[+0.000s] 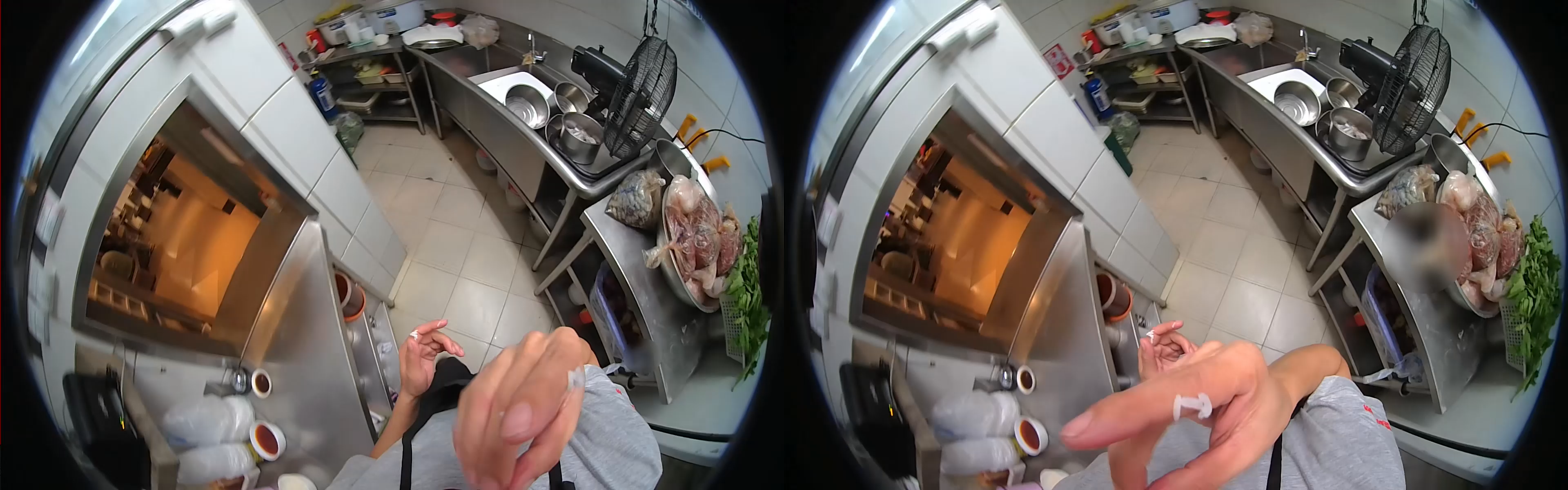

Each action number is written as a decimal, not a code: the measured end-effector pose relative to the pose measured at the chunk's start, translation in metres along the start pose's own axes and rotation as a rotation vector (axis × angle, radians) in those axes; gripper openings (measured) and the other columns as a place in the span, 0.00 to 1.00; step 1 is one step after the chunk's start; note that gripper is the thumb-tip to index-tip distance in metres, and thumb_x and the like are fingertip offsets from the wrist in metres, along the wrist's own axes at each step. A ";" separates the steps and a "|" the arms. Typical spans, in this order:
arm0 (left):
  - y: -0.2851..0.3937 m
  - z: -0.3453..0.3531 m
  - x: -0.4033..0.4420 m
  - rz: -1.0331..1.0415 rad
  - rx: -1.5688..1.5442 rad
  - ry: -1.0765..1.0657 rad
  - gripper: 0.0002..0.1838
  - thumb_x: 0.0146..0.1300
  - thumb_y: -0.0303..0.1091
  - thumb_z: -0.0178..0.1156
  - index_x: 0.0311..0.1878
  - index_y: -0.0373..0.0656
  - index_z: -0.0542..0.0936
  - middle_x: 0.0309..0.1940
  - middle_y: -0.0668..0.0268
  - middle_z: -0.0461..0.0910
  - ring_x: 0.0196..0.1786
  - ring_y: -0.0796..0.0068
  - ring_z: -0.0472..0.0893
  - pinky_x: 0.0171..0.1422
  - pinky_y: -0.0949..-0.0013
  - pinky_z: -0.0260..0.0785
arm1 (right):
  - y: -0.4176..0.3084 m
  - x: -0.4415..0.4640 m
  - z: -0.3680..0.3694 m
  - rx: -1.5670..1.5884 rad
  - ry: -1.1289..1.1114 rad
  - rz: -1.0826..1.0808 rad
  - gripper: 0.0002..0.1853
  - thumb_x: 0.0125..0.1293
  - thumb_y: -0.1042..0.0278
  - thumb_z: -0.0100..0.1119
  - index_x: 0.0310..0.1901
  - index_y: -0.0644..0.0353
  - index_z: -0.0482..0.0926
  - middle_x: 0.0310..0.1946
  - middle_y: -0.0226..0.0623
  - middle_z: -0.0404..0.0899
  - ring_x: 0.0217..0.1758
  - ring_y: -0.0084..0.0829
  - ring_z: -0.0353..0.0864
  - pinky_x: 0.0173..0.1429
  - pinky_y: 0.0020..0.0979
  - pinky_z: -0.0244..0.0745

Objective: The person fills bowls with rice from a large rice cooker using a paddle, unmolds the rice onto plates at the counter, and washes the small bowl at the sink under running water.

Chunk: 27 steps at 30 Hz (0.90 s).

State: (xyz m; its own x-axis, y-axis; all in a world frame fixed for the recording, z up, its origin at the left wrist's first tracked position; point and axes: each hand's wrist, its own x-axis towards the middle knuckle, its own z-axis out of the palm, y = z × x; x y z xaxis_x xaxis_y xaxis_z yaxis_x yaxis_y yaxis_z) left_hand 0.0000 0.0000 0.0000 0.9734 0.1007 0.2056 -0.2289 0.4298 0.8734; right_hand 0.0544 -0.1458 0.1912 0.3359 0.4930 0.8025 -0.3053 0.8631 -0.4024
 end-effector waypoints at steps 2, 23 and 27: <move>0.004 -0.017 0.003 -0.028 -0.052 0.031 0.34 0.63 0.59 0.31 0.53 0.33 0.65 0.26 0.58 0.73 0.32 0.61 0.77 0.43 0.61 0.70 | 0.009 0.009 -0.005 -0.152 -0.046 -0.181 0.23 0.45 0.83 0.63 0.46 0.74 0.69 0.23 0.52 0.78 0.34 0.45 0.78 0.38 0.41 0.75; -0.022 -0.161 0.558 0.112 -0.217 -0.102 0.35 0.60 0.60 0.38 0.52 0.33 0.65 0.28 0.61 0.70 0.34 0.71 0.70 0.39 0.66 0.66 | 0.023 0.224 -0.508 -1.423 0.437 0.136 0.06 0.45 0.77 0.64 0.28 0.65 0.80 0.22 0.34 0.77 0.28 0.29 0.75 0.31 0.26 0.70; -0.047 -0.192 0.628 0.080 -0.117 -0.018 0.26 0.60 0.46 0.45 0.53 0.32 0.64 0.30 0.58 0.70 0.35 0.69 0.72 0.41 0.65 0.68 | 0.020 0.266 -0.585 -1.505 0.229 -0.004 0.05 0.46 0.78 0.61 0.28 0.64 0.80 0.21 0.32 0.76 0.27 0.29 0.75 0.30 0.26 0.71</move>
State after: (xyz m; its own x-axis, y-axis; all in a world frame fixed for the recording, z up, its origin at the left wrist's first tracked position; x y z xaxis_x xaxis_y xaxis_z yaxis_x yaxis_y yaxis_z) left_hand 0.6223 0.2151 0.0037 0.9516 0.1229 0.2816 -0.3033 0.5229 0.7966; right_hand 0.6586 0.0662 0.1390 0.5042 0.3745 0.7782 0.8123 0.1002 -0.5745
